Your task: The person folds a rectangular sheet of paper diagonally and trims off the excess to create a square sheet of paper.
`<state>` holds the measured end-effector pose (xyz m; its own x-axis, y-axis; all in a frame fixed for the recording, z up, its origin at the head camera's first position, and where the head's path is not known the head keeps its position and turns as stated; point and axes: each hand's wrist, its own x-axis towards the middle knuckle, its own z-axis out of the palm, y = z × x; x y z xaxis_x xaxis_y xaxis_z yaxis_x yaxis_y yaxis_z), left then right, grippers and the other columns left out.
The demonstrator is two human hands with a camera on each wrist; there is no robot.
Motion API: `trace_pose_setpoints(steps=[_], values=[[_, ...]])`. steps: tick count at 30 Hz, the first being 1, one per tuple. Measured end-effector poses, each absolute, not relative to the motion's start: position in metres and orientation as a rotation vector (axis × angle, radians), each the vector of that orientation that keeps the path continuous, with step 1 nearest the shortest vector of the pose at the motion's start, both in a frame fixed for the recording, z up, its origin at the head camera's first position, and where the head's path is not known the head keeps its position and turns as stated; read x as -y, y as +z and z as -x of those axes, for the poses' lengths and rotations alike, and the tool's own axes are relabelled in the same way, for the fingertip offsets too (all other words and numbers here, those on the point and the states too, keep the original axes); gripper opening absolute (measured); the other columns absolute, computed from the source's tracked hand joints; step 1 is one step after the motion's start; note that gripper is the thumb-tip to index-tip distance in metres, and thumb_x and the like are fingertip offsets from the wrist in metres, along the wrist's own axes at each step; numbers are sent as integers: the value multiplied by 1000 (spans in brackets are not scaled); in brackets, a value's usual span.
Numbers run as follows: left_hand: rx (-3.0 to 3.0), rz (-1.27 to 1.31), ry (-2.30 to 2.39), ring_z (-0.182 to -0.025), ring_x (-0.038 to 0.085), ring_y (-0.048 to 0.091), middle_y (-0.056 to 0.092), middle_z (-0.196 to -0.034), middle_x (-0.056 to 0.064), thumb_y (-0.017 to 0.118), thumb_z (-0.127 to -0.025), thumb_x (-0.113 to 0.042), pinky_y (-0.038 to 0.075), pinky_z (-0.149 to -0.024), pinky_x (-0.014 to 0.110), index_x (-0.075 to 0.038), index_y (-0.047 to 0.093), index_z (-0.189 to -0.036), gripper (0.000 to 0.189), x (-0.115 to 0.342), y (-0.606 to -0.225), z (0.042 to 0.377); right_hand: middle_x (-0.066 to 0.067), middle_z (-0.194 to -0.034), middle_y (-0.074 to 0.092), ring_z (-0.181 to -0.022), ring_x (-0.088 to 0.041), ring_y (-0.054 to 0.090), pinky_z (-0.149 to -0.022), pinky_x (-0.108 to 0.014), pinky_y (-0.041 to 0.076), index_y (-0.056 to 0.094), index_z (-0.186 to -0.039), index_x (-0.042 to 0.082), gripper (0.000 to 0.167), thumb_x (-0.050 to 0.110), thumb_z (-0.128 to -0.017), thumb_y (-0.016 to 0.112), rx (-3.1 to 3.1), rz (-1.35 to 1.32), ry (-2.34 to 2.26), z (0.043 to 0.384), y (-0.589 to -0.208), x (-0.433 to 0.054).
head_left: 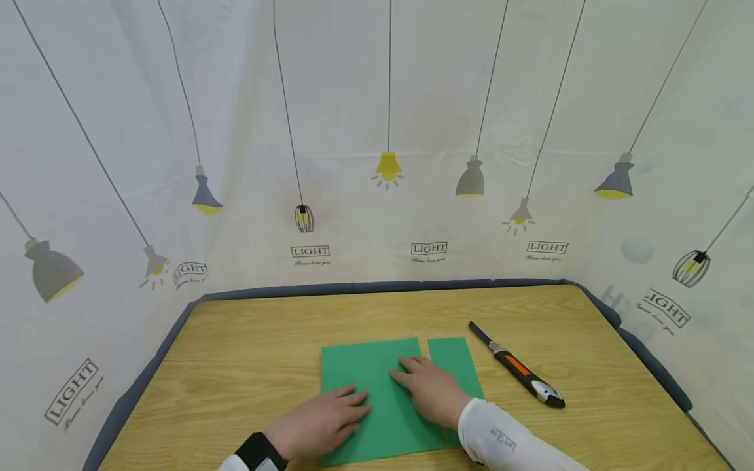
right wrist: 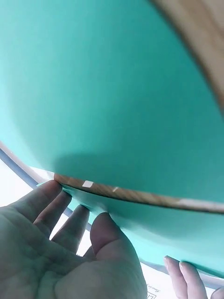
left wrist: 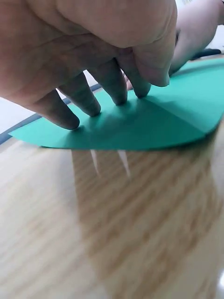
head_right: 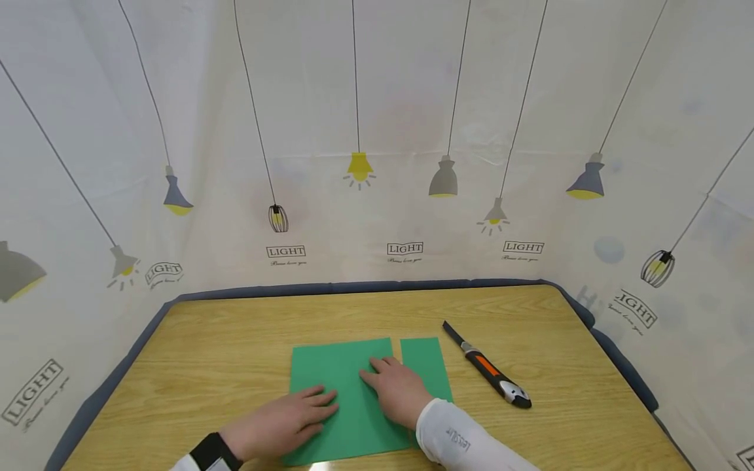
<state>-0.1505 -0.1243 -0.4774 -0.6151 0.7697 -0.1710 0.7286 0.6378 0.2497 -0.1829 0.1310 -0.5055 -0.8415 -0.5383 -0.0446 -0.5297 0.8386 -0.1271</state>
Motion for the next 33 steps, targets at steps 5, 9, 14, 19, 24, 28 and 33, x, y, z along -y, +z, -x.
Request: trace_pose_setpoints(steps=[5, 9, 14, 19, 24, 28, 33], values=[[-2597, -1219, 199, -141, 31, 41, 43, -153, 5, 49, -103, -29, 42, -110, 42, -18, 48, -145, 43, 127, -482, 148, -6, -149, 48, -133, -28, 48, -104, -44, 47, 53, -142, 26, 44, 13, -100, 50, -2936, 876, -155, 183, -506, -132], [-2603, -1237, 199, -141, 30, 41, 43, -153, 6, 48, -103, -28, 42, -111, 41, -17, 49, -145, 43, 130, -483, 147, -7, -149, 48, -133, -29, 49, -104, -44, 47, 53, -141, 24, 40, 20, -102, 50, -2942, 893, -167, 183, -506, -131], [-2621, -1266, 146, -141, 29, 42, 43, -153, 6, 48, -103, -28, 43, -110, 40, -18, 49, -145, 42, 131, -484, 145, -9, -149, 48, -133, -30, 48, -106, -45, 44, 53, -142, 16, 44, 33, -101, 52, -2967, 849, -149, 186, -507, -131], [-2649, -1279, 104, -140, 28, 43, 43, -153, 7, 49, -103, -29, 44, -109, 40, -18, 49, -145, 43, 131, -485, 142, -10, -152, 44, -138, -33, 41, -111, -49, 39, 49, -145, 13, 54, 41, -99, 53, -2979, 725, -178, 191, -510, -133], [-2649, -1260, 100, -141, 28, 41, 42, -154, 8, 50, -102, -32, 43, -109, 40, -18, 48, -146, 45, 133, -485, 139, -13, -155, 39, -144, -37, 32, -117, -51, 29, 45, -147, 12, 62, 48, -97, 54, -2953, 653, -241, 197, -509, -138], [-2630, -1248, 127, -141, 30, 41, 42, -153, 9, 53, -101, -36, 44, -109, 41, -19, 49, -145, 48, 138, -484, 137, -14, -158, 33, -147, -38, 26, -120, -52, 24, 42, -149, 12, 68, 53, -96, 53, -2924, 621, -266, 200, -509, -143], [-2605, -1238, 136, -138, 32, 45, 44, -152, 9, 59, -97, -41, 47, -106, 42, -22, 53, -142, 49, 145, -480, 133, -13, -160, 28, -149, -36, 23, -121, -52, 20, 38, -151, 13, 75, 61, -94, 49, -2910, 606, -258, 205, -510, -147]])
